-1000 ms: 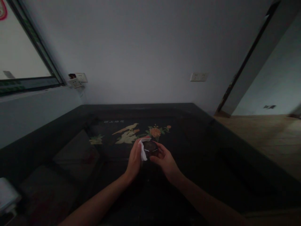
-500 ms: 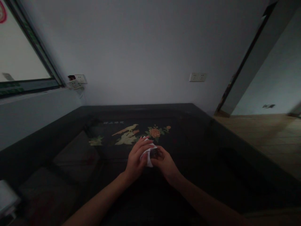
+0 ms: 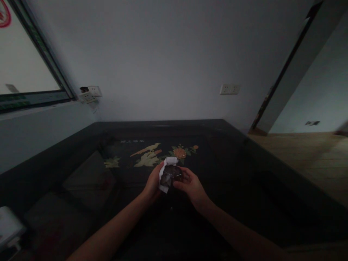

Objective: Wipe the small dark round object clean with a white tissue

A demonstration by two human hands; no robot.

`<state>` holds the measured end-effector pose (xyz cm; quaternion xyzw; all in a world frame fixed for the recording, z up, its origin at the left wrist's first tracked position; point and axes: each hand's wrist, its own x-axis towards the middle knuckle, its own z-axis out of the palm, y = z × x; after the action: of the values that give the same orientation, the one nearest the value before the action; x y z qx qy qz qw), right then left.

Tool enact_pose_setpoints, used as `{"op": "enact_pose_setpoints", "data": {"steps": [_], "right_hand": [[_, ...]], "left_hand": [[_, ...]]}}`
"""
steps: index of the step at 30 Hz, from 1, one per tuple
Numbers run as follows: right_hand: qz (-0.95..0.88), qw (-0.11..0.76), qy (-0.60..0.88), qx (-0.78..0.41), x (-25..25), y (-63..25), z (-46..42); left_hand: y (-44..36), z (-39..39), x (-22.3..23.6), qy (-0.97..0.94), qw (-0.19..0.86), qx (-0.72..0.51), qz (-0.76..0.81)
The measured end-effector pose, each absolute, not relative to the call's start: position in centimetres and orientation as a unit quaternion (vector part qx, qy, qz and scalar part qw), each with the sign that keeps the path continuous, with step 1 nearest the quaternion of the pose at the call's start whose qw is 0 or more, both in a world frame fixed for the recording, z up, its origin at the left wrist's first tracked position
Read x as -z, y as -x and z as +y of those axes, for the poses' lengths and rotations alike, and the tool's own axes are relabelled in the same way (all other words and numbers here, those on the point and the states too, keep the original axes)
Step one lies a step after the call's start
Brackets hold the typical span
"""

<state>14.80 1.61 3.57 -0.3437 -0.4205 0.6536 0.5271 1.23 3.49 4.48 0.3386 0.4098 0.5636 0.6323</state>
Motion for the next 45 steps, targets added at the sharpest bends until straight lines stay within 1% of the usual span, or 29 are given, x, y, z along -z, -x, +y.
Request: {"op": "enact_pose_setpoints", "data": {"steps": [2, 3, 6, 8, 14, 16, 20, 23, 25, 28, 30, 32, 35, 38, 40, 42, 45], "right_hand": [[-0.416, 0.530, 0.346, -0.653, -3.6, -14.8, 1.6], [-0.413, 0.532, 0.345, -0.653, -3.6, -14.7, 1.7], [-0.404, 0.549, 0.336, -0.650, -3.7, -14.7, 1.8], [-0.393, 0.560, 0.335, -0.648, -3.7, -14.7, 1.9], [-0.371, 0.557, 0.342, -0.659, -3.2, -14.5, 1.9], [-0.371, 0.548, 0.336, -0.670, -3.0, -14.4, 1.7], [-0.378, 0.547, 0.321, -0.674, -2.7, -14.4, 1.7], [-0.389, 0.546, 0.309, -0.675, -2.5, -14.5, 1.8], [-0.391, 0.545, 0.309, -0.674, -2.5, -14.6, 1.9], [-0.387, 0.545, 0.328, -0.667, -2.8, -14.7, 1.9], [-0.386, 0.541, 0.340, -0.665, -3.2, -14.7, 1.8], [-0.386, 0.535, 0.347, -0.667, -3.4, -14.8, 1.7], [-0.382, 0.533, 0.341, -0.674, -3.4, -14.9, 1.7], [-0.381, 0.540, 0.332, -0.673, -3.2, -14.8, 1.8], [-0.384, 0.541, 0.331, -0.671, -3.1, -14.8, 1.8], [-0.388, 0.541, 0.335, -0.667, -3.3, -14.8, 1.8], [-0.391, 0.534, 0.343, -0.667, -3.7, -14.8, 1.6]], "left_hand": [[-1.3, 3.4, -4.4, -0.328, 0.635, -0.560, 0.419], [-1.4, 3.2, -4.3, -0.335, 0.619, -0.568, 0.426], [-1.5, 2.6, -4.1, -0.431, 0.506, -0.601, 0.444], [-1.5, 2.2, -4.0, -0.495, 0.445, -0.590, 0.457], [-1.5, 1.6, -4.1, -0.584, 0.367, -0.572, 0.444], [-1.3, 1.6, -4.1, -0.629, 0.305, -0.571, 0.429], [-0.7, 1.7, -4.2, -0.752, 0.129, -0.536, 0.361], [-0.5, 1.7, -4.4, -0.804, 0.065, -0.494, 0.325], [-0.5, 1.7, -4.5, -0.801, 0.076, -0.492, 0.332], [-0.7, 1.7, -4.7, -0.758, 0.160, -0.517, 0.365], [-0.9, 1.8, -4.7, -0.699, 0.243, -0.550, 0.387], [-1.1, 2.0, -4.4, -0.620, 0.349, -0.579, 0.399], [-1.5, 2.4, -3.8, -0.462, 0.508, -0.605, 0.403], [-2.1, 2.7, -3.4, -0.309, 0.607, -0.616, 0.396], [-2.3, 2.7, -3.4, -0.272, 0.637, -0.613, 0.380], [-2.4, 2.5, -3.6, -0.277, 0.630, -0.619, 0.379], [-2.0, 2.0, -3.8, -0.375, 0.545, -0.631, 0.405]]}}
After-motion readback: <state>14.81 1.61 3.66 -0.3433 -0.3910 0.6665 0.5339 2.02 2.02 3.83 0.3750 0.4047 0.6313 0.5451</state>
